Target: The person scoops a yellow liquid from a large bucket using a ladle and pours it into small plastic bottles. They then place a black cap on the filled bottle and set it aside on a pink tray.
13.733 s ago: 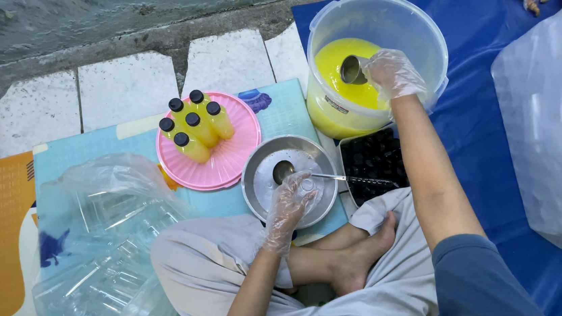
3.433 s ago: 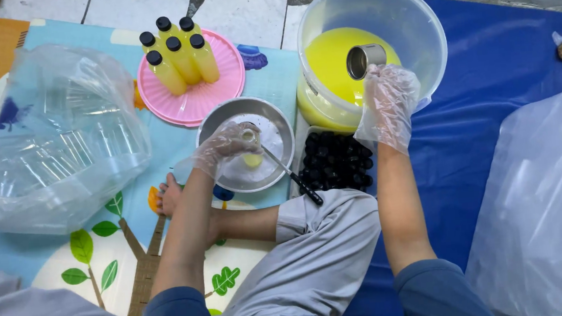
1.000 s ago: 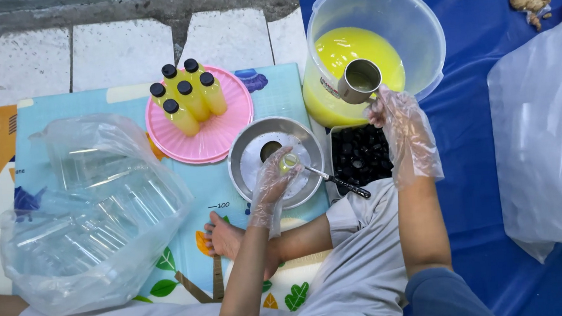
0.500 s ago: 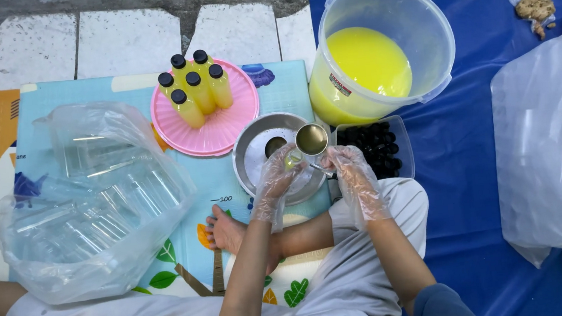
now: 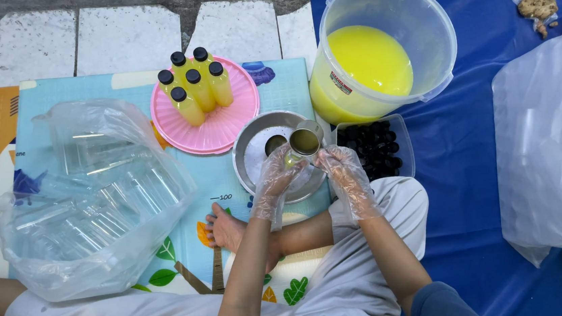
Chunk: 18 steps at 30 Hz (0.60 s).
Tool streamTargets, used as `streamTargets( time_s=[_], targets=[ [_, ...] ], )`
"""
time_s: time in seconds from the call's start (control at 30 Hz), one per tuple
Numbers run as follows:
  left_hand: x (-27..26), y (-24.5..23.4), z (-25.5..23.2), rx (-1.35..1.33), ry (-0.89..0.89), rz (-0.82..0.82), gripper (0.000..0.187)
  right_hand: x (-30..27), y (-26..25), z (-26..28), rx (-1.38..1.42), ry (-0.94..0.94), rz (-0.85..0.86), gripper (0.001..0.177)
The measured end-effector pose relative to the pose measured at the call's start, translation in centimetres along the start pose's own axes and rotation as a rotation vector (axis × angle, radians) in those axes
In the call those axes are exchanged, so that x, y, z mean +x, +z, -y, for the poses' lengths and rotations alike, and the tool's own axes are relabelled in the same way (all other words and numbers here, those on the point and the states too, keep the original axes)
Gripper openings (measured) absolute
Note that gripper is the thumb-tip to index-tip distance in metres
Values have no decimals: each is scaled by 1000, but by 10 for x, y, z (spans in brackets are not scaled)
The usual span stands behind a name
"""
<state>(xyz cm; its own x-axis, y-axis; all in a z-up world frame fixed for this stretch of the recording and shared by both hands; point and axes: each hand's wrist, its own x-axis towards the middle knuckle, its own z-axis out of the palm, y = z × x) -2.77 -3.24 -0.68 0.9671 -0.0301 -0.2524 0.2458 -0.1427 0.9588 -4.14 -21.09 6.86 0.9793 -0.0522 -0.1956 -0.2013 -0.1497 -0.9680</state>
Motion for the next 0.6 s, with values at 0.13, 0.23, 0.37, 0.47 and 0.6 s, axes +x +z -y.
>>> streamTargets(
  time_s=[0.13,0.23,0.37,0.47,0.6],
  targets=[
    [-3,-1,-11,24,-32,30,58,3,2,3,-292,76,22,27],
    [-5,-2,-13,13,-59,42,60,8,0,-3,-393,134,32,26],
    [-6,-3,-13,-7,-66,43,61,14,1,-12,-475,238,19,24],
    [-4,-4,-8,-36,-61,44,62,14,3,-13,-567,337,3,39],
    [-5,-5,-11,-38,-38,55,62,7,7,10,-598,356,10,44]
  ],
)
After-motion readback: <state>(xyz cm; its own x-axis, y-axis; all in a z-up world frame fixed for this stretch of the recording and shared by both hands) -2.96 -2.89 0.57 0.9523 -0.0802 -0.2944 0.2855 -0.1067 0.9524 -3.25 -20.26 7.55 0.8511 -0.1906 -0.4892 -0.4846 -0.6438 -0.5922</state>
